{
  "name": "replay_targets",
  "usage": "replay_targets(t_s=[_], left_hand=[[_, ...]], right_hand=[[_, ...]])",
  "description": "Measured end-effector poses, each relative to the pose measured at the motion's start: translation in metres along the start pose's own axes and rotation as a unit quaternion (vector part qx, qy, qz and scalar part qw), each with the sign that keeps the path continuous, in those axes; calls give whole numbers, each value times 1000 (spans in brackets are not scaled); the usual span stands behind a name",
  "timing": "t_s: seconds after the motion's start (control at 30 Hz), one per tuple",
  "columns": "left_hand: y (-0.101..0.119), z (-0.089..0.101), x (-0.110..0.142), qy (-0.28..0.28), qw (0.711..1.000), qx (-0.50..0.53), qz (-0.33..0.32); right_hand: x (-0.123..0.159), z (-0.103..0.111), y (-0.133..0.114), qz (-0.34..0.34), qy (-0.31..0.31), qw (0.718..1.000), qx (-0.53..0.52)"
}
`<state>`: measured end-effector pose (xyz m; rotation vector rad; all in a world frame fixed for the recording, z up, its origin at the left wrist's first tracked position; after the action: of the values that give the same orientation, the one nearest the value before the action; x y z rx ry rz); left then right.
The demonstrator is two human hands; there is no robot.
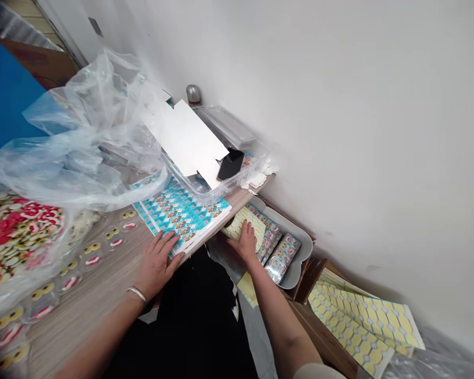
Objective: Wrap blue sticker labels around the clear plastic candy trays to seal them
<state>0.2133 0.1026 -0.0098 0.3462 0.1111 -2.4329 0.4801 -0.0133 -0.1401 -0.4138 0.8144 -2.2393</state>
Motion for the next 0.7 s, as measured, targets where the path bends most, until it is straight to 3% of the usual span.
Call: replay_targets(t_s=[0.1,0.2,0.27,0.37,0.47,0.53,0.6,0.7], left_hand=[[0,1,0,3,1000,2,-6],[-2,1,0,11,1000,15,-11],[-4,0,1,18,999,24,-14],[-6,-3,1,29,999,31,-25],[-6,-7,0,38,998,34,-40],[-6,-8,0,44,997,36,-44],[-6,-9,0,43,997,39,-48],[-5,-10,-1,33,997,42,-58]], right_hand=[[-13,-8,-12,-26,-8,1000,6],[-18,29,3,-51,2,998,20],[-14,85,29,-77,18,996,42],[9,203,80,-146,57,983,96],[58,316,123,-239,120,949,168],[96,359,140,-286,162,922,207],[133,371,147,-311,195,901,232],[174,342,148,-312,200,899,233]])
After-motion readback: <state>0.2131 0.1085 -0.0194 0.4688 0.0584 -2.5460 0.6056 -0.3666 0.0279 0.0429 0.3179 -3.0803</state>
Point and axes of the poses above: each hand's wrist, its own x-axis away from the middle knuckle, its own z-axis out of the back of the hand, y = z × x, the point moved 8 cm from there along -x, towards the middle knuckle, and after that the axes turned 15 degrees about -x, right-handed, at the moved point
